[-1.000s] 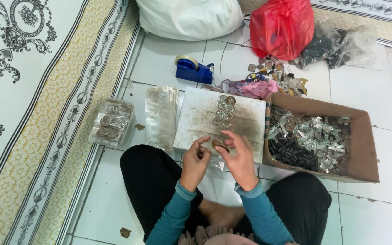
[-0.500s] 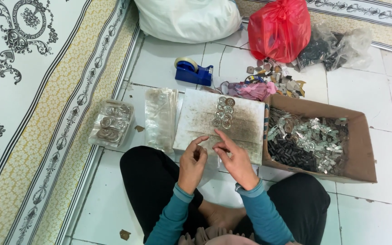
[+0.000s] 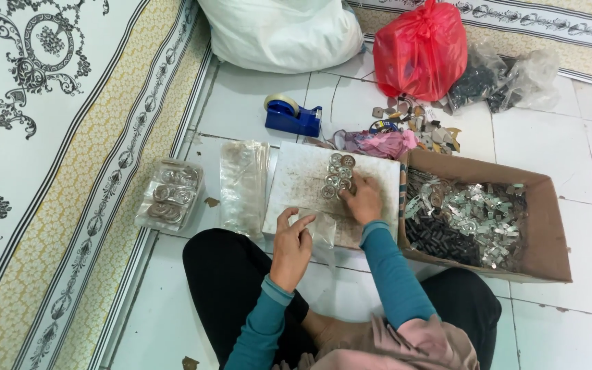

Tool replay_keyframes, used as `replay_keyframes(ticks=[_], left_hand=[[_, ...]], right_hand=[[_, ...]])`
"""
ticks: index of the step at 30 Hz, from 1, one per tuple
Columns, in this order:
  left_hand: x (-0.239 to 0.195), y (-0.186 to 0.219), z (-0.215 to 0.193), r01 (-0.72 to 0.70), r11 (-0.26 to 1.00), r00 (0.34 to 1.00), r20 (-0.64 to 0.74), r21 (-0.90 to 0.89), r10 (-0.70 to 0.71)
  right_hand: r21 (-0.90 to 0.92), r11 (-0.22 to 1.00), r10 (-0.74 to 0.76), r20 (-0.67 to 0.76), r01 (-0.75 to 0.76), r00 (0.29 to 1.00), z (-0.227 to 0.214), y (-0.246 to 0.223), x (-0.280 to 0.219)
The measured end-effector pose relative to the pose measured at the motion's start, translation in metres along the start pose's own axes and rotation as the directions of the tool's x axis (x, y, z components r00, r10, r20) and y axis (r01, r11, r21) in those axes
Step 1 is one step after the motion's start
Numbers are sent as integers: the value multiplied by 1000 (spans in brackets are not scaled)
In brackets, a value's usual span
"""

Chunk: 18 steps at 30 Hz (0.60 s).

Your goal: Sorting small metal decorative items from a cardboard box and placing them into individual plastic bags for packaging.

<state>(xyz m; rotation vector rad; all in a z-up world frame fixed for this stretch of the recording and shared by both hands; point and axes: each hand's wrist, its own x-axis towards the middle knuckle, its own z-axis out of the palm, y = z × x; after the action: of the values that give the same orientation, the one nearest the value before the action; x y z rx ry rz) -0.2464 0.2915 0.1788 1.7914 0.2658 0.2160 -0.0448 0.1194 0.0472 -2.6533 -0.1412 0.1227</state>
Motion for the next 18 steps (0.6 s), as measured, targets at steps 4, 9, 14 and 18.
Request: replay_keyframes(ticks=[4, 9, 14, 18], left_hand=[[0, 6, -7, 55, 998, 995, 81, 6, -55], [8, 2, -4, 50, 999, 992, 117, 22, -52], [13, 17, -4, 32, 999, 990, 135, 1, -32], [24, 46, -7, -50, 999, 988, 144, -2, 50]], right_hand=[[-28, 997, 70, 28, -69, 997, 3, -10, 0], [93, 995, 44, -105, -35, 994, 15, 3, -5], [499, 865, 114, -89, -55, 989, -4, 2, -21], [832, 534, -22, -165, 151, 986, -125, -83, -83]])
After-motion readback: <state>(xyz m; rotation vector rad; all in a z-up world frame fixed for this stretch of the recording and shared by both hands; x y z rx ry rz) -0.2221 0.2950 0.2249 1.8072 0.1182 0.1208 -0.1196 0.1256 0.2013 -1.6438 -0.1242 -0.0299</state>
